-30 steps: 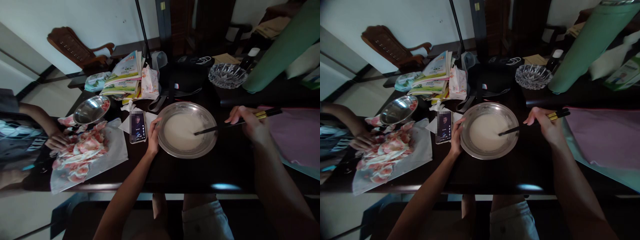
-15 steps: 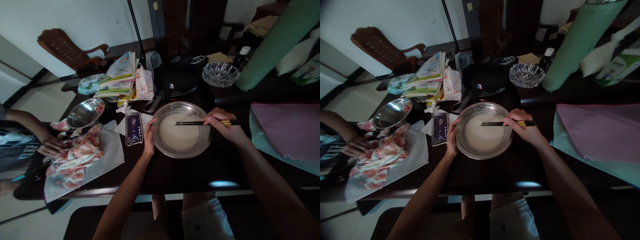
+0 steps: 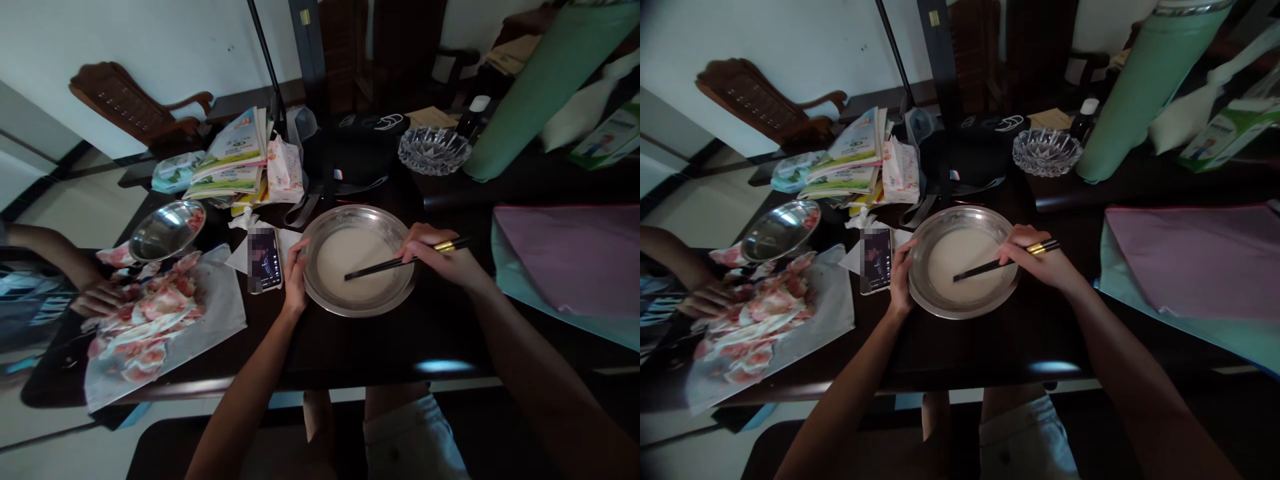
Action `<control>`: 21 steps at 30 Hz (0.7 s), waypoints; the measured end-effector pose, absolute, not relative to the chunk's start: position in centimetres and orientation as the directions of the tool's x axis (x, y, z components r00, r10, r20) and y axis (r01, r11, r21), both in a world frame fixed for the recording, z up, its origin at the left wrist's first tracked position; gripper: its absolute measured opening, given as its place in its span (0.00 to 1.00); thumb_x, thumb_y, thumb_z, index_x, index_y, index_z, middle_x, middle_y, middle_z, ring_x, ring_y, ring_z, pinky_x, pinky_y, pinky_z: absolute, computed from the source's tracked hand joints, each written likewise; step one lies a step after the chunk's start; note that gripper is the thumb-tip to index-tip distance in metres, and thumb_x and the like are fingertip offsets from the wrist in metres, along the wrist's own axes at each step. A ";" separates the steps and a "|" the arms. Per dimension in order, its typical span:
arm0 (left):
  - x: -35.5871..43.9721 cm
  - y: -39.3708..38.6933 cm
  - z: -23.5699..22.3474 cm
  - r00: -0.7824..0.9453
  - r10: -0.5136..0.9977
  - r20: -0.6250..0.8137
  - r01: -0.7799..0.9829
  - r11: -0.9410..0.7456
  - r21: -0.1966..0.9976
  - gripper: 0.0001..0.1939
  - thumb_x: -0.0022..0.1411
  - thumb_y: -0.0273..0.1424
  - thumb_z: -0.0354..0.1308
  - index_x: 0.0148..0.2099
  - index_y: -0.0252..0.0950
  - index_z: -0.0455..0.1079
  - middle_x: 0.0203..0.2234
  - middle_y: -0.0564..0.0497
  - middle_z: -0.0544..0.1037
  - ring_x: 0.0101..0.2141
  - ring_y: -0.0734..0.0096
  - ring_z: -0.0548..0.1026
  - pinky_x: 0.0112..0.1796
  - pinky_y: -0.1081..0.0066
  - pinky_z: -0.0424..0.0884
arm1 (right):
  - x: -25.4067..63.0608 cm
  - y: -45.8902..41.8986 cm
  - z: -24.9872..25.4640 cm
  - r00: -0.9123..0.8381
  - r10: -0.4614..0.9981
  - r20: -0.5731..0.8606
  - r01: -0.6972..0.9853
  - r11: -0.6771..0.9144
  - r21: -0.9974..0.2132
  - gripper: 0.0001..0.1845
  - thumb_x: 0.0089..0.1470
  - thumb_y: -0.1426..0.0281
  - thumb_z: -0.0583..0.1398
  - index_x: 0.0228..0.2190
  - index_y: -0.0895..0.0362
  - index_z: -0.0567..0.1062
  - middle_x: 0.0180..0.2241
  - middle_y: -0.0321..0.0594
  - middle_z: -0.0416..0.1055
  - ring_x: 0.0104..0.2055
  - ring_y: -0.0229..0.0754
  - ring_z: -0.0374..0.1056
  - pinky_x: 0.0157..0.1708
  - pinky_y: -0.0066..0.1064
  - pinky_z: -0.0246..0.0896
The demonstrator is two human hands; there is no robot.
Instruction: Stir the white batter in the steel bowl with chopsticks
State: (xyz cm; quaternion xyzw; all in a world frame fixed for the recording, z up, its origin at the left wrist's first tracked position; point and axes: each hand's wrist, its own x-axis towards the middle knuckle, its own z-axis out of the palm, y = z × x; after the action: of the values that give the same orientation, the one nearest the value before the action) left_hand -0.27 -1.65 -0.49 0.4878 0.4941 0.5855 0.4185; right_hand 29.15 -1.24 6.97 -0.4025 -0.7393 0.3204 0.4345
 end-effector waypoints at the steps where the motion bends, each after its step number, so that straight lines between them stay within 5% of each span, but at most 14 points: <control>1: -0.3 -1.6 -0.5 -0.167 0.972 0.162 -0.006 -0.166 0.986 0.21 0.63 0.46 0.57 0.52 0.41 0.74 0.51 0.47 0.77 0.51 0.57 0.75 0.53 0.59 0.70 | 28.9 -1.2 6.9 -0.324 0.861 0.393 0.342 0.494 -0.799 0.22 0.62 0.53 0.60 0.22 0.50 0.79 0.27 0.37 0.81 0.32 0.46 0.74 0.40 0.42 0.64; 7: -0.3 -1.6 -0.6 -0.161 0.976 0.145 -0.026 -0.151 0.988 0.20 0.63 0.46 0.56 0.53 0.42 0.73 0.50 0.47 0.77 0.51 0.57 0.75 0.53 0.60 0.70 | 29.1 -0.9 6.5 -0.246 0.853 0.461 0.436 0.522 -0.733 0.18 0.63 0.57 0.60 0.24 0.48 0.79 0.30 0.36 0.81 0.36 0.47 0.75 0.42 0.43 0.63; 13: -0.1 -1.7 -0.4 -0.192 0.969 0.156 -0.026 -0.164 0.986 0.18 0.63 0.43 0.57 0.51 0.42 0.74 0.51 0.48 0.78 0.52 0.57 0.75 0.53 0.60 0.70 | 31.4 -1.0 6.9 0.001 0.900 0.435 0.270 0.418 -0.867 0.27 0.64 0.49 0.58 0.18 0.49 0.75 0.22 0.38 0.74 0.29 0.47 0.70 0.40 0.45 0.64; 21: -0.2 -1.7 -0.6 -0.182 0.973 0.141 -0.038 -0.150 0.988 0.19 0.63 0.43 0.57 0.52 0.41 0.74 0.51 0.47 0.78 0.52 0.56 0.75 0.54 0.60 0.70 | 29.8 -1.3 6.8 -0.292 0.877 0.382 0.243 0.454 -0.857 0.23 0.64 0.55 0.59 0.21 0.50 0.79 0.25 0.38 0.78 0.32 0.45 0.73 0.37 0.41 0.66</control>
State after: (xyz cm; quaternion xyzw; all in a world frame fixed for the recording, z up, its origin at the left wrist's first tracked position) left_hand -0.17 -1.70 -0.58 0.4754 0.4920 0.5907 0.4278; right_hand 29.81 -1.28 6.82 -0.3870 -0.7233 0.3508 0.4517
